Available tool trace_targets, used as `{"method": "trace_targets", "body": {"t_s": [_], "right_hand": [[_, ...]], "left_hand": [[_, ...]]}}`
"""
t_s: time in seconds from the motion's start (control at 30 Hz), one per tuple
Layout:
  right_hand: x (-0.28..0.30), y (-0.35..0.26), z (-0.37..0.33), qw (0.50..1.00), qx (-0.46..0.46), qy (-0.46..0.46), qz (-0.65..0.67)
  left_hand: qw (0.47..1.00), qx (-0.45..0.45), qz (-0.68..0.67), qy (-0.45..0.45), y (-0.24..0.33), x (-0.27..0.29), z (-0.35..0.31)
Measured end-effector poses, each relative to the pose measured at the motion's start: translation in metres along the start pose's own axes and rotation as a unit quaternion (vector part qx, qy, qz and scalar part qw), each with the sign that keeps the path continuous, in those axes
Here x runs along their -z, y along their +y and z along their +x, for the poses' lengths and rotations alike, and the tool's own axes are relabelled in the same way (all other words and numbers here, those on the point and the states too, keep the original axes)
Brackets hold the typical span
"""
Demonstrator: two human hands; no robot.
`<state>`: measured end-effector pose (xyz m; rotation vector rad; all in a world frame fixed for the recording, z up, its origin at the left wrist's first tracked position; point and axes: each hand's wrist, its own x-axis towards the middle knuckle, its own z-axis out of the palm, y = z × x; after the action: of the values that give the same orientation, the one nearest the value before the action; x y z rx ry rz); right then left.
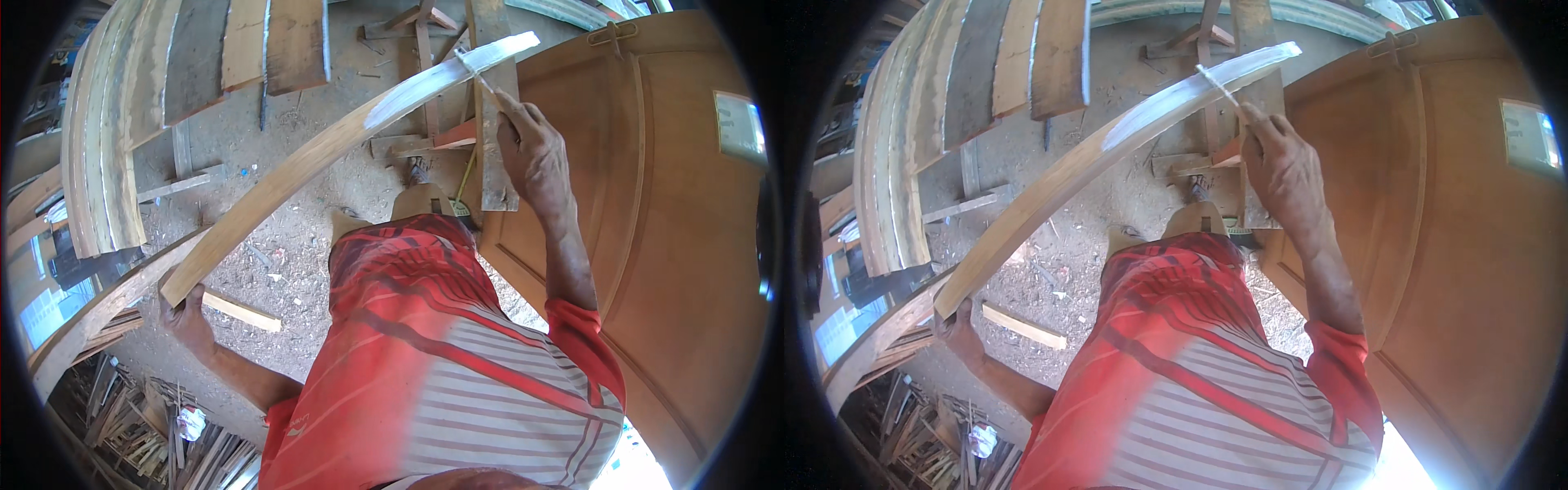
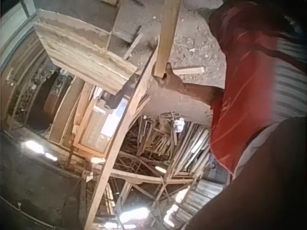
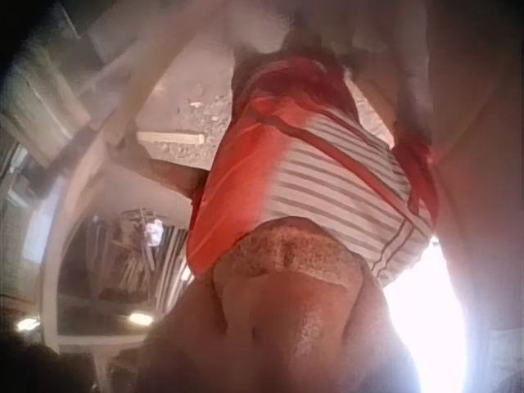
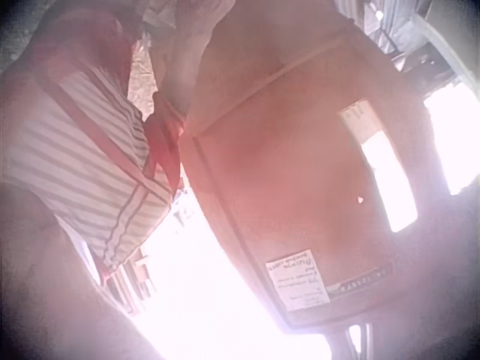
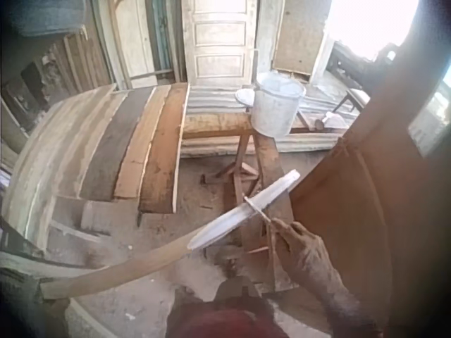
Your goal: The person takes glue from a container using a stick and spreads it along the edge of a wooden plank.
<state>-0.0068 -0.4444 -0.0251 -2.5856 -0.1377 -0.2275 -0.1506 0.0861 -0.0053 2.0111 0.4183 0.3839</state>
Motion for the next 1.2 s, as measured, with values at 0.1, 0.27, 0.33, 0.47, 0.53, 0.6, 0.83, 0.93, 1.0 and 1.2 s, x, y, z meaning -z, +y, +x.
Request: {"method": "trace_targets", "body": {"t_s": [0.1,0.27,0.33,0.47,0.53,0.6,0.83,0.93,1.0,1.2], "right_hand": [[-0.016,-0.049,-0.016,0.999,0.02,0.0,0.026],[-0.039,-0.136,-0.055,0.997,0.073,0.016,-0.01],[-0.045,-0.169,-0.072,0.99,0.139,0.006,-0.036],[-0.035,-0.196,-0.073,0.982,0.19,-0.009,0.004],[-0.032,-0.17,-0.062,0.99,0.144,-0.003,-0.011],[-0.026,-0.146,-0.051,0.998,-0.001,0.029,0.063],[0.031,0.0,-0.015,0.99,-0.111,0.077,-0.043],[0.052,0.049,0.003,0.968,-0.156,0.045,-0.193],[0.057,0.074,0.009,0.956,-0.175,0.002,-0.235],[0.044,0.093,0.022,0.938,-0.253,-0.083,-0.221]], "left_hand": [[0.999,-0.021,-0.031,0.017,-0.012,-0.007,-0.001],[0.995,-0.091,-0.024,-0.016,-0.014,-0.018,-0.002],[0.993,-0.111,-0.036,-0.028,-0.02,-0.017,0.002],[0.983,-0.171,-0.007,-0.061,-0.035,-0.015,0.007],[0.979,-0.191,-0.011,-0.068,-0.038,-0.015,0.01],[0.977,-0.203,0.006,-0.069,-0.041,-0.014,0.011],[0.934,-0.333,0.121,-0.058,-0.053,-0.008,0.027],[0.918,-0.367,0.139,-0.054,-0.058,-0.006,0.027],[0.908,-0.383,0.163,-0.047,-0.058,-0.004,0.029],[0.907,-0.381,0.177,-0.042,-0.047,-0.003,0.033]]}}
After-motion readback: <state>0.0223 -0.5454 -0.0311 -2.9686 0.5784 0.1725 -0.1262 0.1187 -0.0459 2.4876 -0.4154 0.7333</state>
